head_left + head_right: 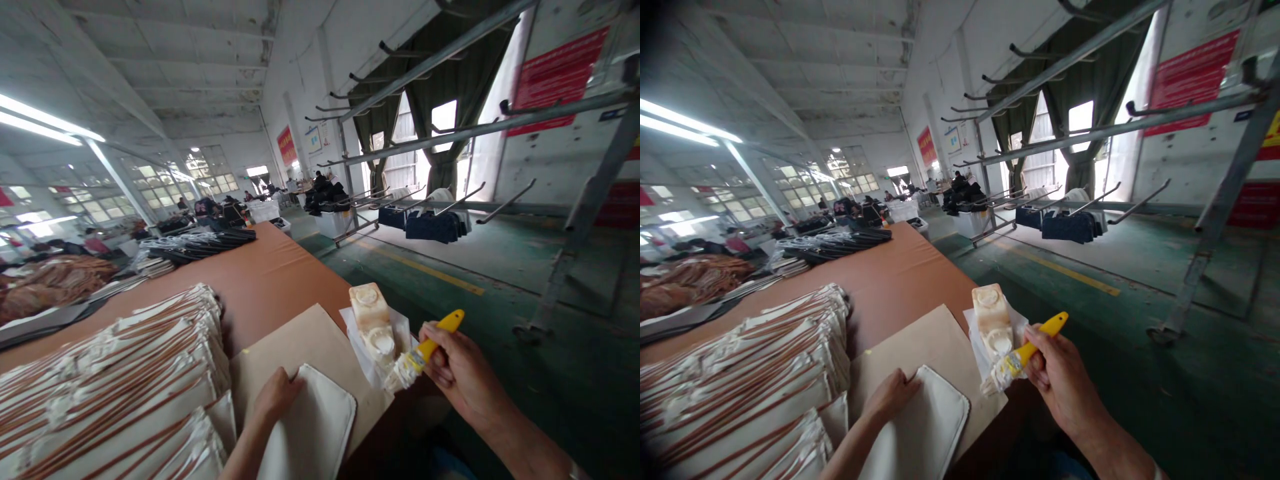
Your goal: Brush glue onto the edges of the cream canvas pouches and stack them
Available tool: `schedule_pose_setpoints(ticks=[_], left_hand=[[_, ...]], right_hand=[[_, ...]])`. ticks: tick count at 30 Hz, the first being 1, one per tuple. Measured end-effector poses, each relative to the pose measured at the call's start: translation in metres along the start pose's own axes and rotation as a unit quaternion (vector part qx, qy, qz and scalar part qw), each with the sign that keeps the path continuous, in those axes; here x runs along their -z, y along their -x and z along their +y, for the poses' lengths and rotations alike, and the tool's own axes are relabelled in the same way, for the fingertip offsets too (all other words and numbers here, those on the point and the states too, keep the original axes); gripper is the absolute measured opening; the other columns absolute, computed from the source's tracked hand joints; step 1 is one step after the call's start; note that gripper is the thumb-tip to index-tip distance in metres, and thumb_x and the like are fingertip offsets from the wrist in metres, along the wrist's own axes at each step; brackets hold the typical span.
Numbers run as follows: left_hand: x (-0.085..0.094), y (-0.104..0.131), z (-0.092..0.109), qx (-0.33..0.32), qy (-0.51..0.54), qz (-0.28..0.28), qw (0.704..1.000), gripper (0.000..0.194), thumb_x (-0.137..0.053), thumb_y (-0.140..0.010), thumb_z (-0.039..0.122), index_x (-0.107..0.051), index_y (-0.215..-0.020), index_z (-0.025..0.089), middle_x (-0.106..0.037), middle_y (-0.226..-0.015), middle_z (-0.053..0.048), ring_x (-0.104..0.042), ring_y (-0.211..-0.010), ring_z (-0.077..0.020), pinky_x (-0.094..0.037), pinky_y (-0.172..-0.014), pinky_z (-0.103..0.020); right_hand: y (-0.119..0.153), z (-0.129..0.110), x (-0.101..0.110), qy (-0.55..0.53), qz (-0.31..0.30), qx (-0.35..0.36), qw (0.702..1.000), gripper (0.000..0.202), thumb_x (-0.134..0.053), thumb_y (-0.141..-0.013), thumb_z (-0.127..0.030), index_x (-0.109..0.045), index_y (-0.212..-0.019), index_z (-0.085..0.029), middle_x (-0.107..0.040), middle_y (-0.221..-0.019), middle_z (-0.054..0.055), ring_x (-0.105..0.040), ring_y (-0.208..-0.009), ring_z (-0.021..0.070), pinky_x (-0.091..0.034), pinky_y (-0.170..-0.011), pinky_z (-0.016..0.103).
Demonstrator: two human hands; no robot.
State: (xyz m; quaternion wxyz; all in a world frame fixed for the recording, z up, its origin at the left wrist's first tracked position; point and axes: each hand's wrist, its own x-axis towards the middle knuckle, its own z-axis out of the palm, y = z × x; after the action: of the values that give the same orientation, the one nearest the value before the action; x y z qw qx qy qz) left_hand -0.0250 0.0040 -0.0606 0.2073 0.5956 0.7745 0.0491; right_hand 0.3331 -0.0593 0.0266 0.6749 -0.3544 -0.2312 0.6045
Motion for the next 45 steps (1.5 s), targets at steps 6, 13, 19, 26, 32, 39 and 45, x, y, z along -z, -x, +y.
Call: schedule_pose_setpoints(ticks=[6, 13, 19, 26, 32, 39, 45], left_hand=[[0.005, 0.015, 0.015, -0.066, 0.162, -0.018, 0.984, 0.043, -0.06, -0.08, 0.055, -0.068, -0.08, 0.013, -0.067, -0.07, -0.001, -0.064, -0.073, -0.0218, -0.046, -0.066, -0.03], [0.034, 0.076, 0.039, -0.158, 0.332, -0.065, 0.928, 0.054, -0.062, -0.077, 0.062, -0.071, -0.103, 0.016, -0.072, -0.09, -0.005, -0.063, -0.078, -0.0205, -0.047, -0.066, -0.026], [0.046, 0.11, 0.06, -0.215, 0.388, -0.07, 0.893, 0.036, -0.07, -0.077, 0.051, -0.074, -0.09, 0.018, -0.063, -0.079, -0.002, -0.055, -0.074, -0.0174, -0.042, -0.063, -0.024], [0.047, 0.129, 0.075, -0.272, 0.375, -0.077, 0.883, 0.033, -0.068, -0.08, 0.05, -0.073, -0.082, 0.018, -0.048, -0.072, 0.001, -0.047, -0.069, -0.014, -0.037, -0.061, -0.022], [0.047, 0.134, 0.079, -0.289, 0.37, -0.079, 0.879, 0.033, -0.067, -0.081, 0.049, -0.072, -0.08, 0.016, -0.049, -0.072, 0.001, -0.048, -0.071, -0.0149, -0.037, -0.064, -0.023], [0.038, 0.14, 0.08, -0.271, 0.404, -0.077, 0.87, 0.033, -0.069, -0.078, 0.049, -0.073, -0.081, 0.017, -0.054, -0.073, 0.0, -0.05, -0.071, -0.0148, -0.038, -0.063, -0.022], [0.037, 0.14, 0.078, -0.294, 0.371, -0.076, 0.878, 0.033, -0.066, -0.081, 0.049, -0.073, -0.085, 0.017, -0.056, -0.075, -0.001, -0.051, -0.072, -0.0159, -0.04, -0.064, -0.023]], right_hand=[[-0.001, 0.015, -0.009, 0.006, -0.007, 0.001, 1.0, 0.035, -0.078, -0.072, -0.043, -0.055, -0.066, -0.016, -0.038, -0.042, -0.01, -0.028, -0.033, 0.0018, -0.022, -0.034, 0.015], [-0.008, 0.023, -0.036, 0.065, -0.041, 0.052, 0.996, 0.039, -0.072, -0.077, -0.049, -0.048, -0.068, -0.019, -0.033, -0.046, -0.011, -0.023, -0.04, 0.0041, -0.017, -0.038, 0.019], [0.007, 0.024, -0.061, 0.199, -0.13, 0.141, 0.961, 0.033, -0.06, -0.088, -0.048, -0.053, -0.075, -0.018, -0.036, -0.052, -0.008, -0.03, -0.046, 0.0075, -0.026, -0.044, 0.022], [0.012, 0.017, -0.071, 0.324, -0.162, 0.29, 0.886, 0.025, -0.055, -0.091, -0.035, -0.056, -0.072, -0.018, -0.051, -0.063, -0.002, -0.052, -0.065, 0.0143, -0.042, -0.065, 0.026], [0.023, 0.01, -0.069, 0.315, -0.167, 0.309, 0.882, 0.021, -0.054, -0.091, -0.033, -0.056, -0.076, -0.018, -0.053, -0.066, -0.002, -0.05, -0.062, 0.0125, -0.042, -0.061, 0.024], [0.025, 0.014, -0.067, 0.333, -0.138, 0.324, 0.875, 0.023, -0.053, -0.092, -0.033, -0.056, -0.074, -0.018, -0.054, -0.064, -0.001, -0.052, -0.06, 0.0132, -0.043, -0.061, 0.024], [0.031, 0.013, -0.064, 0.359, -0.189, 0.332, 0.852, 0.022, -0.051, -0.092, -0.031, -0.055, -0.074, -0.019, -0.053, -0.063, -0.001, -0.052, -0.061, 0.0133, -0.043, -0.063, 0.025]])
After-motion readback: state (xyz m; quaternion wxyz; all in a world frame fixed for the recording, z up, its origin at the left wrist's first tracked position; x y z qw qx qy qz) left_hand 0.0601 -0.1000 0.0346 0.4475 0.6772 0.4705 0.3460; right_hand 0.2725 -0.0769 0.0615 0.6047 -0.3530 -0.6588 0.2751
